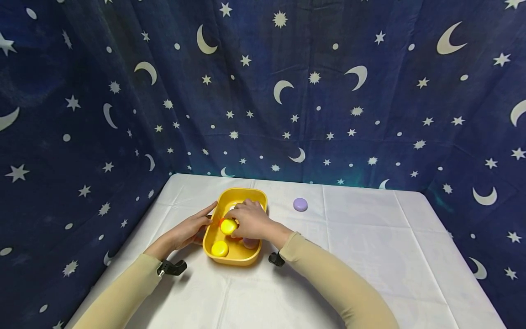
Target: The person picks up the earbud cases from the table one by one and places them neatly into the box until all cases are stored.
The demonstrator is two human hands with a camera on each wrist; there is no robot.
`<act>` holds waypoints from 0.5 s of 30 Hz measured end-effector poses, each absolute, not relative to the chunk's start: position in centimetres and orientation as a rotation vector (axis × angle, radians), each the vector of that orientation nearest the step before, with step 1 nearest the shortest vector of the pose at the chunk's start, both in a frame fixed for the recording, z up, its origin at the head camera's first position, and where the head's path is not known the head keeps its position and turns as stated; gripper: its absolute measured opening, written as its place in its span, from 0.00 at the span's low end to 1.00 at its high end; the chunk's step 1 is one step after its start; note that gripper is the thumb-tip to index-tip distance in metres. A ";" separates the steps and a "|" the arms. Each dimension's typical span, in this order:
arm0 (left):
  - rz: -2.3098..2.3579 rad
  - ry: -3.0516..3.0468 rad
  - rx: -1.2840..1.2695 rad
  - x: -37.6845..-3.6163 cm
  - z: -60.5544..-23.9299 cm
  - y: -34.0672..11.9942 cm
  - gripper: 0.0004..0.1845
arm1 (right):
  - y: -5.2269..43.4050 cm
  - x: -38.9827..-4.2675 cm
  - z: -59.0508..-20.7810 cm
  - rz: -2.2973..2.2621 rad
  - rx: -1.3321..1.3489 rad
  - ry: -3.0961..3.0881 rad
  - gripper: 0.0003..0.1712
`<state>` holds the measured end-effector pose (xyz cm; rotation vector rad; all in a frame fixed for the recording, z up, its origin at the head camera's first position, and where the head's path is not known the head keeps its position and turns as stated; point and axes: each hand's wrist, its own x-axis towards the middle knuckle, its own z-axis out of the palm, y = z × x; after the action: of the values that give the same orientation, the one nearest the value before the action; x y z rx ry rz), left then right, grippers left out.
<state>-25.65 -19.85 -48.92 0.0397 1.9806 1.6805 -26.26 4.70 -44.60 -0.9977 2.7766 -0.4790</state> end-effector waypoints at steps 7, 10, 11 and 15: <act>1.695 1.975 0.021 -25.7 -49.0 -19.8 0.37 | 5.4 -26.5 -44.3 -0.538 -0.962 2.795 0.33; 1.693 1.982 0.021 -25.7 -49.0 -19.8 0.37 | 6.5 -26.6 -44.2 -0.599 -0.920 2.813 0.33; 1.692 1.986 0.018 -25.7 -49.0 -19.8 0.37 | 6.9 -26.7 -44.2 -0.618 -0.906 2.826 0.33; 1.684 2.002 0.006 -25.7 -49.0 -19.8 0.37 | 9.3 -27.1 -44.0 -0.703 -0.809 2.888 0.33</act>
<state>-25.70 -19.82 -49.02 0.0062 2.0019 1.6840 -27.08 9.26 -43.99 -0.8093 2.8883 -0.7033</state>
